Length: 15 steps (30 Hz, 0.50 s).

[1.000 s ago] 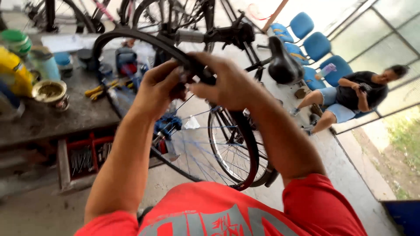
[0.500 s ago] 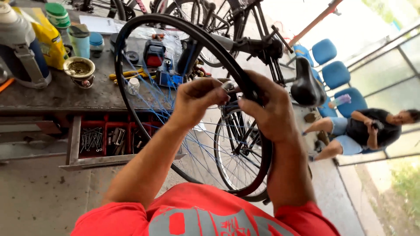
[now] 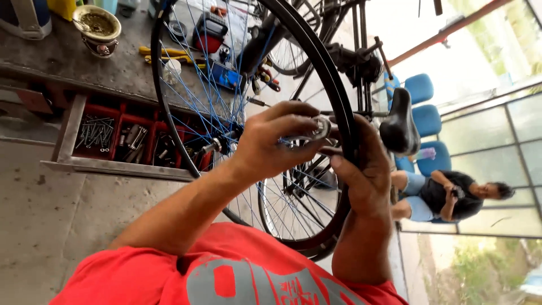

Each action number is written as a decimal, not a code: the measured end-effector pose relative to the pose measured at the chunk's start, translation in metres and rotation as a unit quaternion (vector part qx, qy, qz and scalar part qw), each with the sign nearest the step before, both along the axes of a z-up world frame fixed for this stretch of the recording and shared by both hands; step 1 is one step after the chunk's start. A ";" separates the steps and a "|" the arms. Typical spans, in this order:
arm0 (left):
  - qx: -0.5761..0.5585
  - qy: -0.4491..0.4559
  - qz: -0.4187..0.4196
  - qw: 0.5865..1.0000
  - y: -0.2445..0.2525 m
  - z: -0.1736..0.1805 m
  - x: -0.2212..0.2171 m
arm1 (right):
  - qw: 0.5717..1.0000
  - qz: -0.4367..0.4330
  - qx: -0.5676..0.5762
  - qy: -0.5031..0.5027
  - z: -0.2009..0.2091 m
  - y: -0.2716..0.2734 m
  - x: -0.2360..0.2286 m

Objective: Repairing a bicycle wheel by inserting and threading spoke nipples into the rim

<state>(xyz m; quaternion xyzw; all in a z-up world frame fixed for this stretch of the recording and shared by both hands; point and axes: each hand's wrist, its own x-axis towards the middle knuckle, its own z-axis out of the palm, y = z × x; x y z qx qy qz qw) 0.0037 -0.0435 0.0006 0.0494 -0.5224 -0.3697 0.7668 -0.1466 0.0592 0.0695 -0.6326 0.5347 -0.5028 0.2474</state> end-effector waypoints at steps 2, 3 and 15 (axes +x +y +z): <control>-0.013 -0.004 0.036 0.999 0.001 -0.002 -0.006 | 1.000 0.028 0.008 -0.009 0.008 -0.004 0.007; -0.025 -0.013 0.067 0.997 0.003 -0.004 -0.008 | 0.998 0.052 0.017 -0.021 0.012 -0.004 0.011; -0.007 0.005 0.209 0.978 -0.018 0.008 0.001 | 0.996 0.013 -0.073 -0.059 -0.024 0.037 -0.016</control>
